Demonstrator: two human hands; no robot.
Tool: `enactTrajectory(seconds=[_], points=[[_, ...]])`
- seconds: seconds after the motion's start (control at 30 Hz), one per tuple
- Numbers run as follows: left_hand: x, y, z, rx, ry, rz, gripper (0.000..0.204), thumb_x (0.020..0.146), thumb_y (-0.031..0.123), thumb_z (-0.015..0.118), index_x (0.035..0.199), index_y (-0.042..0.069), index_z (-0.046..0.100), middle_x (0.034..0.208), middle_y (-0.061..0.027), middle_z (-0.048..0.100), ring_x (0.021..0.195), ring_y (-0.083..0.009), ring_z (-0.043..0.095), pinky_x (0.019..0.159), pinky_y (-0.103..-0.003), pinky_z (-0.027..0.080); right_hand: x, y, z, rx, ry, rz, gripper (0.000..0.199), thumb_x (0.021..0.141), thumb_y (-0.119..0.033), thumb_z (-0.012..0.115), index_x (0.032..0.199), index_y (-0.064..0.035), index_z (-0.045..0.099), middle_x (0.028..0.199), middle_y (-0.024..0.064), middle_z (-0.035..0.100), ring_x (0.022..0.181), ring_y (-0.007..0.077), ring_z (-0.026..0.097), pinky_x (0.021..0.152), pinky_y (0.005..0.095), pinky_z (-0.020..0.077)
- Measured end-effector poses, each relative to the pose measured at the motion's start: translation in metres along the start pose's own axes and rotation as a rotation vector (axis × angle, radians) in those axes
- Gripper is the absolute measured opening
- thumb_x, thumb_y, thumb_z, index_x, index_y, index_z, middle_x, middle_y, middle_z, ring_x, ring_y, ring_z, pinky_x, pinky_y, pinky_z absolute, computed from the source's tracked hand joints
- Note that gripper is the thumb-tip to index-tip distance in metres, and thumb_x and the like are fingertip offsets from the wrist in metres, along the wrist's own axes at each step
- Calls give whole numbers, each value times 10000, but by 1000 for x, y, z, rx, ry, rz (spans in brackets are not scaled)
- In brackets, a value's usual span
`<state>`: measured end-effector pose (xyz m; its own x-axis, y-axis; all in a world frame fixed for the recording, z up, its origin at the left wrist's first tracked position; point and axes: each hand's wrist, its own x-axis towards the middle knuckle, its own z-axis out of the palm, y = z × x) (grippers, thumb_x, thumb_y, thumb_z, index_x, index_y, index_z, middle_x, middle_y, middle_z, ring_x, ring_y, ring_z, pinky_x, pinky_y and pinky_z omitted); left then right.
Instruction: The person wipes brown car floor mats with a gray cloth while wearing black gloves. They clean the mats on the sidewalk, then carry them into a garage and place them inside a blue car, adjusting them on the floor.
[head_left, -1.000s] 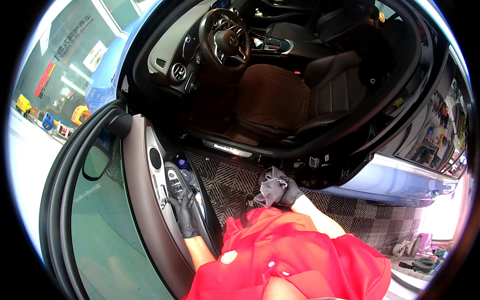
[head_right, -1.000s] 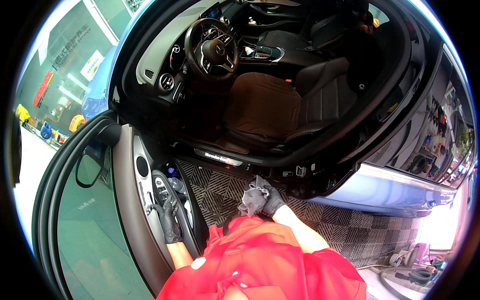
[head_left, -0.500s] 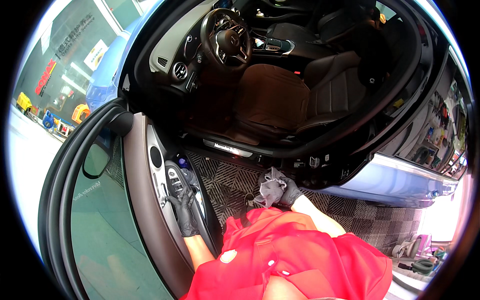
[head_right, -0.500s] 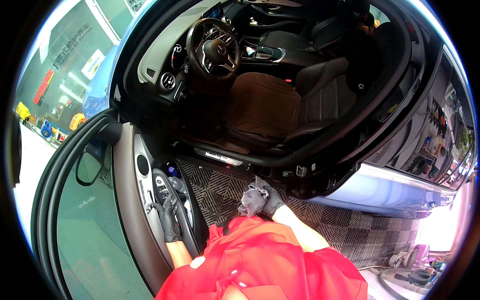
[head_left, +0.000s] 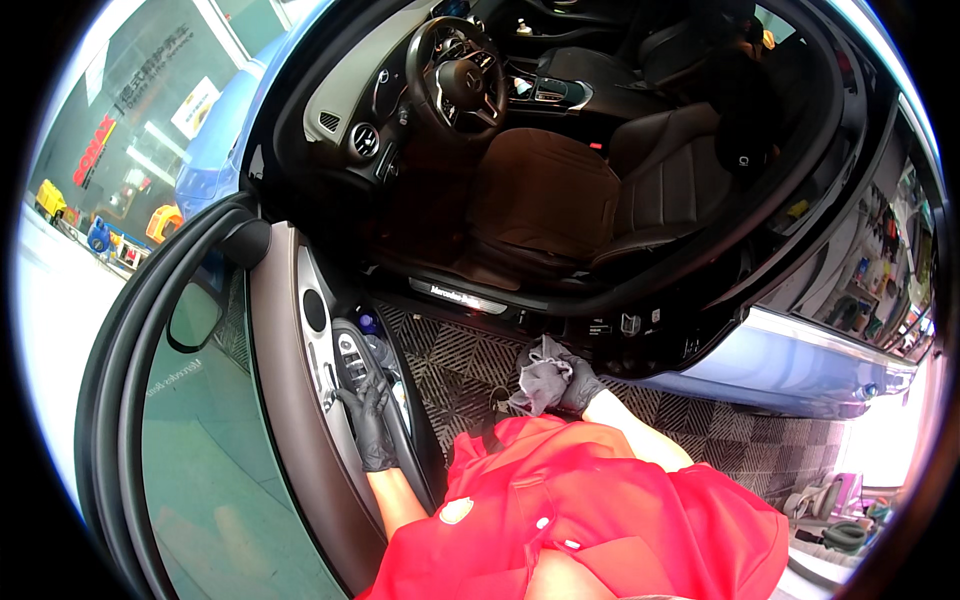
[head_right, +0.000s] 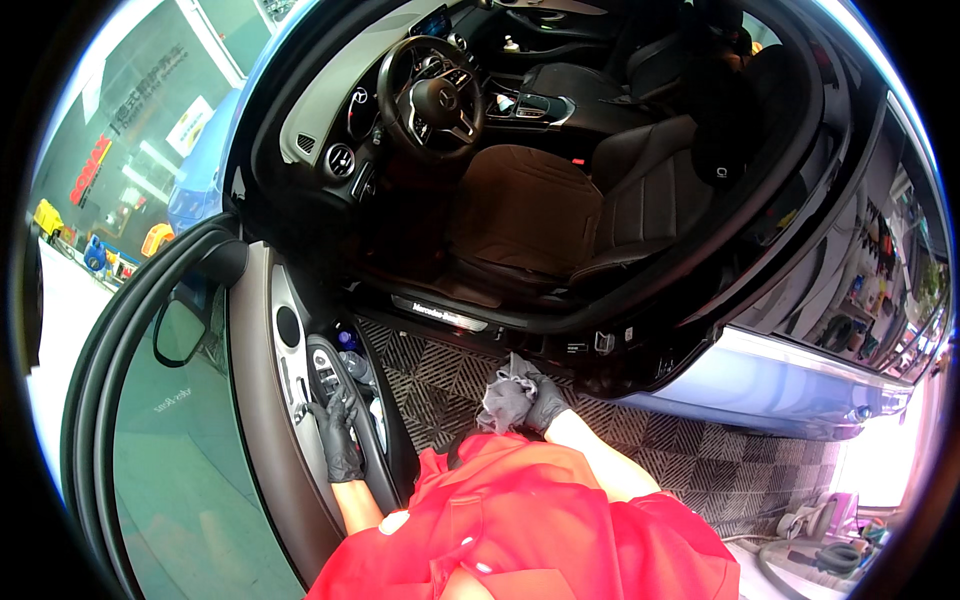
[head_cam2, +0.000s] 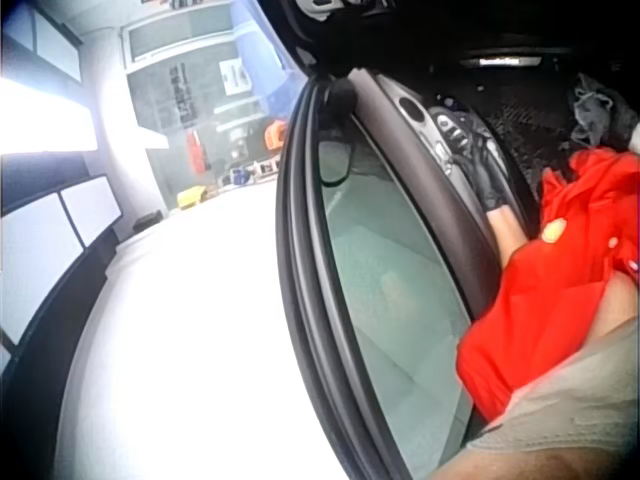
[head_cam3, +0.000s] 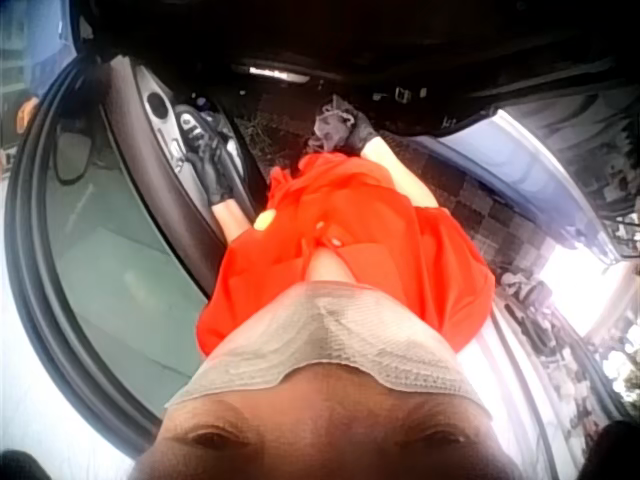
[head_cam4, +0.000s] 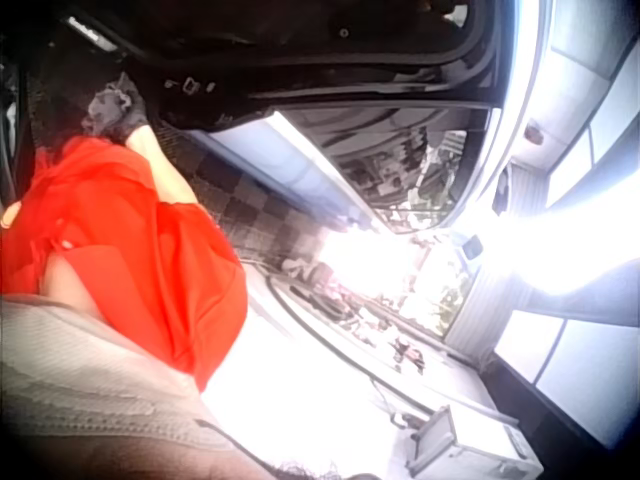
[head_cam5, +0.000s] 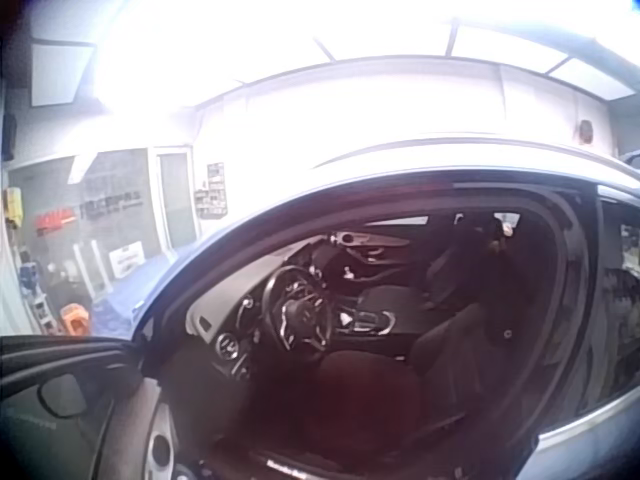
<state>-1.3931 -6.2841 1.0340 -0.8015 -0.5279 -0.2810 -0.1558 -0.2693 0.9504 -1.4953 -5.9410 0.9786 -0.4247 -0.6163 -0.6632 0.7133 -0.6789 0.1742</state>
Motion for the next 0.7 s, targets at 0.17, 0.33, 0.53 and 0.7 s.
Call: enactTrajectory(seconds=[0.17,0.33,0.53,0.7], points=[[1,-2,-1,12,7,-10,841,939,214,444,1352,98,-279,1291,-175,459,1094,-260,521,916,-338,415,-7,4,8,-27,67,-22,354,860,-369,466,895,-47,610,903,125,632,839,305,593,830,452,471],[3,-4,-3,-9,-7,-7,846,936,220,451,1356,93,-273,1285,-166,466,1093,-245,521,910,-331,414,2,2,-1,-40,117,-38,337,864,-339,452,907,-40,601,917,135,628,852,309,589,827,446,469],[1,-2,-2,15,3,2,842,936,217,448,1356,87,-270,1281,-170,465,1084,-239,529,892,-319,422,-2,2,1,-54,100,-20,340,873,-332,433,907,-35,595,918,138,627,861,311,585,827,447,465],[3,-3,-1,17,-4,7,839,937,211,445,1356,89,-272,1283,-172,461,1072,-240,538,871,-310,433,-12,5,12,-33,76,-31,360,883,-346,414,909,-37,598,924,138,626,874,316,582,840,450,458]])
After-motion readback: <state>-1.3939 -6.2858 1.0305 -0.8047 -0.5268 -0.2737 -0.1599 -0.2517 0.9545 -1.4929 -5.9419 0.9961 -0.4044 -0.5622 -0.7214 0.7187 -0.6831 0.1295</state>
